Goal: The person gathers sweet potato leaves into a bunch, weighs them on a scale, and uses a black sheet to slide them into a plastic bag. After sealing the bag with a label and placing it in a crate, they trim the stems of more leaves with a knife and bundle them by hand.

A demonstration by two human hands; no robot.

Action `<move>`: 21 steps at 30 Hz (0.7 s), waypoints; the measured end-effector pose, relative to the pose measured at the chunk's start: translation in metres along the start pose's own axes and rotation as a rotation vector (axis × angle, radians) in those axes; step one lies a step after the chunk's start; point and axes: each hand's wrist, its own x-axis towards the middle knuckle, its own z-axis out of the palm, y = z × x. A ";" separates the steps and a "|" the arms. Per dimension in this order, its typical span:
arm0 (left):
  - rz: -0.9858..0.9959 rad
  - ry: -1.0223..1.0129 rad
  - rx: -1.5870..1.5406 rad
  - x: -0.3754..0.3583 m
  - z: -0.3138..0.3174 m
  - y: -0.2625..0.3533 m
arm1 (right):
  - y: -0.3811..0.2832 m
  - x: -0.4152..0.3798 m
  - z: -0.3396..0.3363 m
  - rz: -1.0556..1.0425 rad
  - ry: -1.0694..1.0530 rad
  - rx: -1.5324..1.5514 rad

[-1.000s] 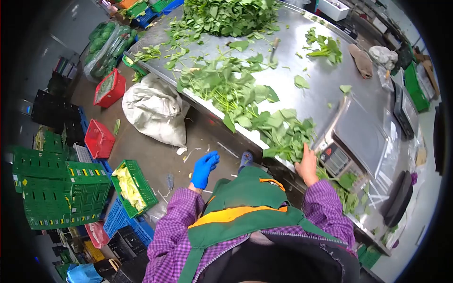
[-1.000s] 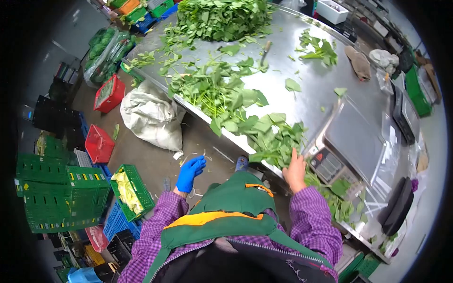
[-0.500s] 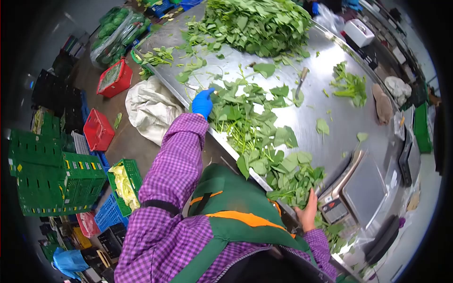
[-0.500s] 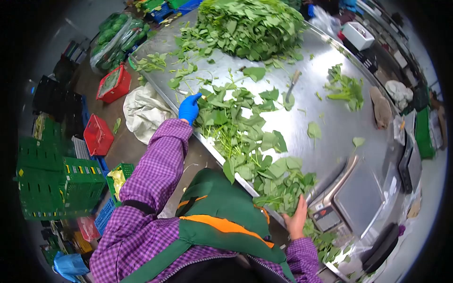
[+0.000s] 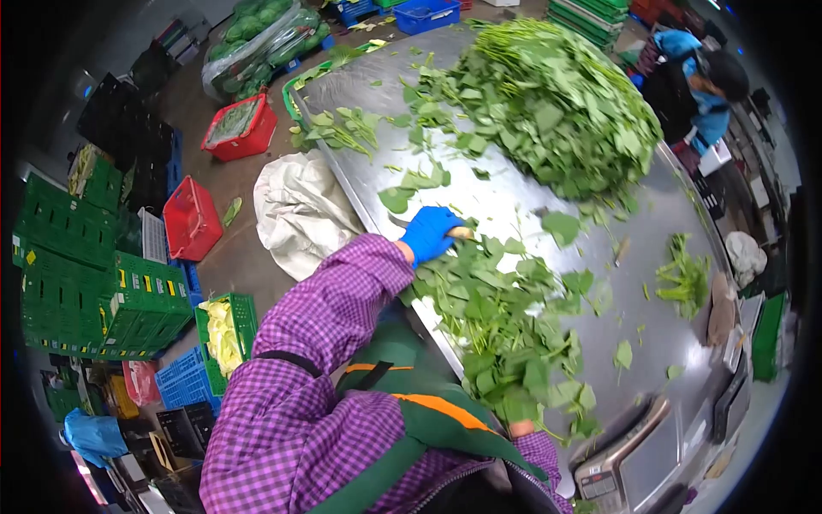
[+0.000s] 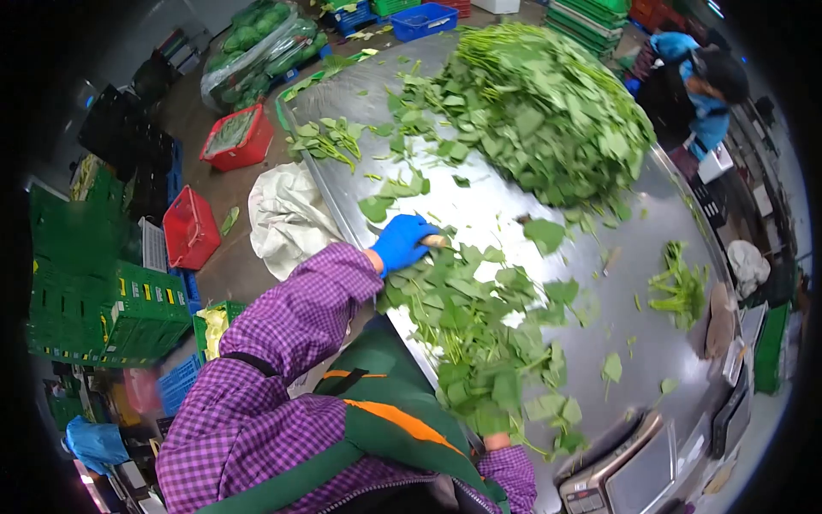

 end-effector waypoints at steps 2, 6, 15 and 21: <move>0.048 0.192 -0.128 0.009 -0.015 -0.022 | -0.048 0.040 -0.031 -0.018 0.011 -0.044; -0.058 0.396 -0.423 0.022 -0.067 -0.060 | -0.132 0.129 -0.058 -0.041 0.017 -0.084; -0.206 0.623 -0.707 0.019 -0.197 -0.156 | -0.294 0.343 -0.057 -0.363 0.096 -0.208; -0.335 0.687 -0.740 0.004 -0.234 -0.203 | -0.341 0.420 -0.046 -0.479 0.156 -0.336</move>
